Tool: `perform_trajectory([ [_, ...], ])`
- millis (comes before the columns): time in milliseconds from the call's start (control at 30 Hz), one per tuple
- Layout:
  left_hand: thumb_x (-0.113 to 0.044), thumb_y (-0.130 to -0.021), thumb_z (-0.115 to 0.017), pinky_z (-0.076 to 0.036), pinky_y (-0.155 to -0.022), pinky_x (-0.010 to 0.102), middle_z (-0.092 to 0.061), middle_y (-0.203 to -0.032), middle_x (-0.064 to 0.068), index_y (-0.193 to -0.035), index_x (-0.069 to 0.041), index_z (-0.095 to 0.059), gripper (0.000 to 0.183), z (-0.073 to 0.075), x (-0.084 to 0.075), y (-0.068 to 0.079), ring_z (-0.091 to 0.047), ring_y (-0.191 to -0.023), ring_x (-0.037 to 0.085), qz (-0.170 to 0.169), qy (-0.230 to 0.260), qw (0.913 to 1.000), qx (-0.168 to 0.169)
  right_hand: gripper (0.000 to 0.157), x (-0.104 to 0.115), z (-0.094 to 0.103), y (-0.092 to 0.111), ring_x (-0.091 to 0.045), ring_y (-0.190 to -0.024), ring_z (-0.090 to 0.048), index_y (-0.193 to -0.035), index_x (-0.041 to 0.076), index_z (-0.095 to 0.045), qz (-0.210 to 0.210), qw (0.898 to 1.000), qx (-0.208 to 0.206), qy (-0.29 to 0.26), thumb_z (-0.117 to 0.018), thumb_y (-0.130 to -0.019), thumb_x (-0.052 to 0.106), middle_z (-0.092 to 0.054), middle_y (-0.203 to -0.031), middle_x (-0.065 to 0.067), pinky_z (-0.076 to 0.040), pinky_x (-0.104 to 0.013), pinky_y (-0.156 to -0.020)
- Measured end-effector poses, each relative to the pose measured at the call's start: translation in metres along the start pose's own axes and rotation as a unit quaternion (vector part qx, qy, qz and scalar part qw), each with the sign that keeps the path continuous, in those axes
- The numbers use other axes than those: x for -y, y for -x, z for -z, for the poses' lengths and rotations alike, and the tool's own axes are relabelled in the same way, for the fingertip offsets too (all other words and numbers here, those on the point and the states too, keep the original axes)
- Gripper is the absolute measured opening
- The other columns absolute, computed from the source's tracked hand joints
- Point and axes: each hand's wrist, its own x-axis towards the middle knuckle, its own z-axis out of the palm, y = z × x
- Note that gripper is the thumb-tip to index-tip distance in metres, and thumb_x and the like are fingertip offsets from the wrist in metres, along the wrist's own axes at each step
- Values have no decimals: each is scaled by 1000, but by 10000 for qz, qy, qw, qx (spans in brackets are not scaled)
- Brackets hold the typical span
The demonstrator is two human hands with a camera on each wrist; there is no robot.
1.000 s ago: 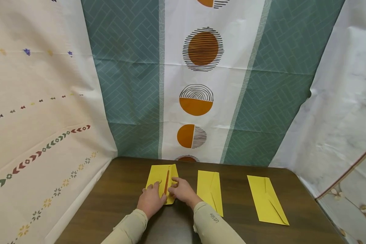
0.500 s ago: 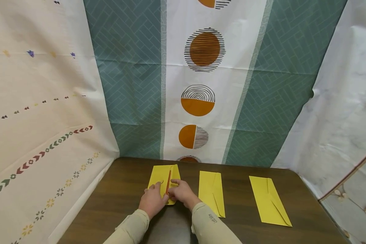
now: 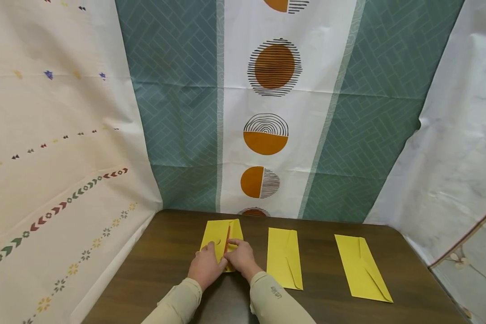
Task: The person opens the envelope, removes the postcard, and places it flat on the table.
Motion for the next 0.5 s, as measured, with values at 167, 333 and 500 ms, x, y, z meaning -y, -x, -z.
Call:
perform_trajectory([
  [167,-39,-91,-75,-62,-82,57,-72,-117,25,-131,7,-58,64,-4,-2,0,-70,-92,42,15,12,10000,70,62,0,8,4,-32,-115,-67,-138,1,-69,-65,9995,-289,106,-88,-79,1,-66,-142,-24,-64,-39,-82],
  [333,-36,-91,-75,-62,-85,59,-71,-122,27,-135,5,-60,62,-3,-2,1,-71,-99,48,-26,-25,9999,140,67,-6,21,2,-37,-125,-64,-141,0,-66,-152,9991,-394,68,-90,-79,4,-64,-144,-25,-61,-50,-99],
  [500,-37,-92,-75,-63,-82,61,-69,-130,30,-131,0,-70,54,1,-2,4,-68,-107,58,-297,-541,9980,136,64,-14,36,1,-39,-130,-62,-143,1,-64,-264,9985,-478,-41,-87,-83,3,-64,-145,-24,-57,-55,-105],
])
